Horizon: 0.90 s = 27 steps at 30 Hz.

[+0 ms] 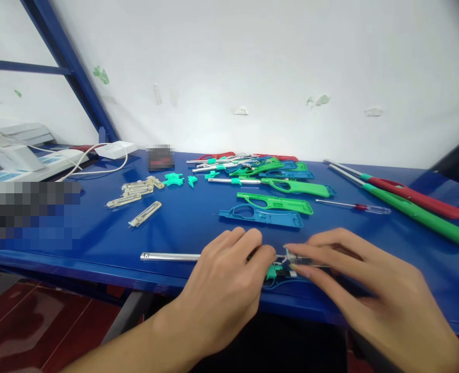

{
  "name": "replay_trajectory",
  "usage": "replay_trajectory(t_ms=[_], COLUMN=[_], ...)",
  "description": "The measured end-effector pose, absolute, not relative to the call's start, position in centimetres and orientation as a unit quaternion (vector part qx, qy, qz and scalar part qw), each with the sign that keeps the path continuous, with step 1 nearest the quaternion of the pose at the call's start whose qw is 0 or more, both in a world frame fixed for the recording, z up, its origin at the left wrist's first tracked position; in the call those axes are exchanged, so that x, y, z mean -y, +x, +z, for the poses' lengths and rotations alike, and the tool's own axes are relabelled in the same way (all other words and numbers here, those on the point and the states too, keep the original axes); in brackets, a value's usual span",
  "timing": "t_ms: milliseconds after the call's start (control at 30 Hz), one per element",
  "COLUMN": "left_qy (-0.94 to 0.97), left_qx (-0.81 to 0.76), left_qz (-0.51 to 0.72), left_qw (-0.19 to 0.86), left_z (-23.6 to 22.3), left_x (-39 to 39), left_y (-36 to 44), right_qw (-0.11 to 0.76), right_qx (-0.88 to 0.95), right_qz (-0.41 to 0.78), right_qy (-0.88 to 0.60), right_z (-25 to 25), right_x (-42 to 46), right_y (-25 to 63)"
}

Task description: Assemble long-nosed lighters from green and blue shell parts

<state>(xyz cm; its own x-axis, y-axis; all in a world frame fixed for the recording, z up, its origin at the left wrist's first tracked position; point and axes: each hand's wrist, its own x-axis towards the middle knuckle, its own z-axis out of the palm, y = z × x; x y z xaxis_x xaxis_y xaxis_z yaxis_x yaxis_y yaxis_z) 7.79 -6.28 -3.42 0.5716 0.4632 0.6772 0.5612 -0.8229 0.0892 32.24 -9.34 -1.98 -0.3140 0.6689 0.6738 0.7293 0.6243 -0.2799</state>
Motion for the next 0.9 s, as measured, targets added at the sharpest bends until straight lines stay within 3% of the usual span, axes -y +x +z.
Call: replay_trajectory(t_ms=[900], left_qy=[-0.887], left_qx=[0.285], left_qz=[-0.356], left_qw=[0.064], left_z=[-3.32], left_x=[6.3], left_y=[7.66], right_qw=[0.397], right_qx=[0.804], right_qz=[-0.002], right_qy=[-0.443], right_z=[-2.11], right_x=[9.34], right_y=[32.19])
